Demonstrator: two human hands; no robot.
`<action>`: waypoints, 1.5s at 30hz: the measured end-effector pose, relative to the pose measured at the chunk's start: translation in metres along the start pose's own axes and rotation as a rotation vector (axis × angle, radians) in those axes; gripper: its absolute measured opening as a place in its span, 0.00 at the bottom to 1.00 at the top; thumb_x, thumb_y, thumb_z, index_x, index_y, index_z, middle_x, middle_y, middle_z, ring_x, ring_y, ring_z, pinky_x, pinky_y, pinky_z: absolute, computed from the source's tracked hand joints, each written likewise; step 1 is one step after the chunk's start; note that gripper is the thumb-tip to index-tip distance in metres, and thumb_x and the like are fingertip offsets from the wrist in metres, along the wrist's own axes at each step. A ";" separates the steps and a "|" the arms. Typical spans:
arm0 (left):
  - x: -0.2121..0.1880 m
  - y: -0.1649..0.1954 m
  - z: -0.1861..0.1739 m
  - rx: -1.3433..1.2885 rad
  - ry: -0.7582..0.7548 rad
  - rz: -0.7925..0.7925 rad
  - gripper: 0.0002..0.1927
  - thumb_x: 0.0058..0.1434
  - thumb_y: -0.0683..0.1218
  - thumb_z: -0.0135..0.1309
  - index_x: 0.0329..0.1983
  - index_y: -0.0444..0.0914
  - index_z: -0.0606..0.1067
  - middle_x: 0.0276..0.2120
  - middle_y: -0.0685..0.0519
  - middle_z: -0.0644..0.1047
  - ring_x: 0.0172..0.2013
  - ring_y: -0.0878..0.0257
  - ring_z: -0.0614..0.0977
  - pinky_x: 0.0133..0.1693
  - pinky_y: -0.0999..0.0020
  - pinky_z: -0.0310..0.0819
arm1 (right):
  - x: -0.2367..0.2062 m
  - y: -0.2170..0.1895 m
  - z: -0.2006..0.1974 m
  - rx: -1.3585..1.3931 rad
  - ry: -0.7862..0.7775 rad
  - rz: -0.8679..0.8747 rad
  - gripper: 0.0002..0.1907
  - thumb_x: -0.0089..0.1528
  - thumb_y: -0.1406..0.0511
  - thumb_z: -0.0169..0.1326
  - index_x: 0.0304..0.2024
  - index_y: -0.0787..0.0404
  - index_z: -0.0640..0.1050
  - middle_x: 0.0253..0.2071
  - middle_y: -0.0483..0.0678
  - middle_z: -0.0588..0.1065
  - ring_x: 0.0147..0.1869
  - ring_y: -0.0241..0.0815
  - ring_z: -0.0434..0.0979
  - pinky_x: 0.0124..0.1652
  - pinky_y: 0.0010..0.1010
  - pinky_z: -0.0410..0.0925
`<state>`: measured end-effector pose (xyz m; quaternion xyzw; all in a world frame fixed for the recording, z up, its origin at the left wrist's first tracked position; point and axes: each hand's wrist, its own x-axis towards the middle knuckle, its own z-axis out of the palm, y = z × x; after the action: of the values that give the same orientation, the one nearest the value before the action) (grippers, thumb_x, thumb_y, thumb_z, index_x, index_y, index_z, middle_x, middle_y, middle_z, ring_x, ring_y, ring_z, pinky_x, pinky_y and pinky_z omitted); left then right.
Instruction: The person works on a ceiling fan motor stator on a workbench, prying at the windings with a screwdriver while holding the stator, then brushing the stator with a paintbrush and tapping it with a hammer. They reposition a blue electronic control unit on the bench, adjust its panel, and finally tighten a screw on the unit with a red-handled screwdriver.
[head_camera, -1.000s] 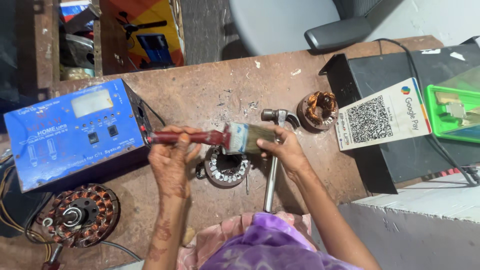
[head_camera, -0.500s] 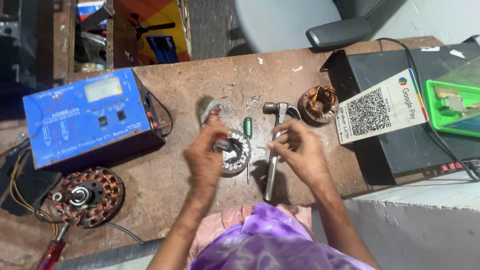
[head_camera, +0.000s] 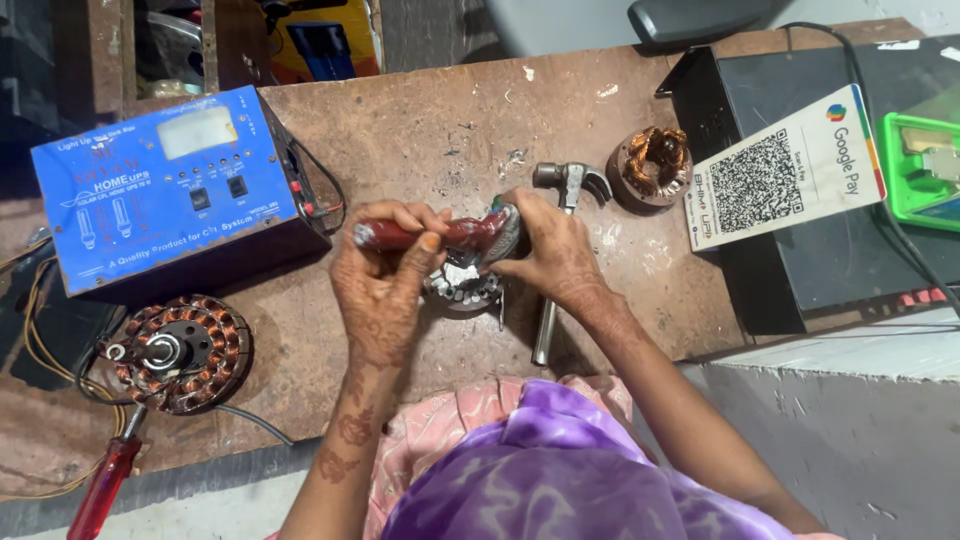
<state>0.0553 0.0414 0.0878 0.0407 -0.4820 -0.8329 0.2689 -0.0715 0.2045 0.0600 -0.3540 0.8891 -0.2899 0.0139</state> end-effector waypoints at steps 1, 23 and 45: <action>0.000 -0.003 0.001 0.032 -0.028 0.035 0.12 0.66 0.32 0.58 0.48 0.35 0.70 0.44 0.48 0.78 0.51 0.60 0.81 0.64 0.59 0.77 | 0.002 0.003 0.002 -0.018 -0.038 0.061 0.43 0.43 0.54 0.77 0.54 0.55 0.69 0.46 0.55 0.79 0.52 0.55 0.81 0.50 0.44 0.73; -0.019 -0.054 0.014 1.069 -0.950 0.447 0.32 0.53 0.32 0.61 0.60 0.51 0.79 0.67 0.52 0.74 0.63 0.57 0.77 0.46 0.70 0.81 | -0.053 0.029 -0.019 1.473 -0.083 0.842 0.27 0.66 0.62 0.53 0.64 0.67 0.65 0.50 0.57 0.75 0.50 0.48 0.81 0.47 0.36 0.79; 0.044 -0.112 -0.046 1.318 -0.214 -0.124 0.54 0.33 0.54 0.77 0.66 0.51 0.64 0.67 0.38 0.56 0.63 0.35 0.63 0.61 0.44 0.64 | -0.051 0.029 0.005 0.841 0.043 0.540 0.36 0.59 0.76 0.57 0.69 0.54 0.67 0.53 0.47 0.70 0.46 0.34 0.75 0.43 0.22 0.72</action>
<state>-0.0127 0.0277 -0.0203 0.1415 -0.9106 -0.3777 0.0901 -0.0501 0.2512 0.0318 -0.0691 0.7553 -0.6165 0.2115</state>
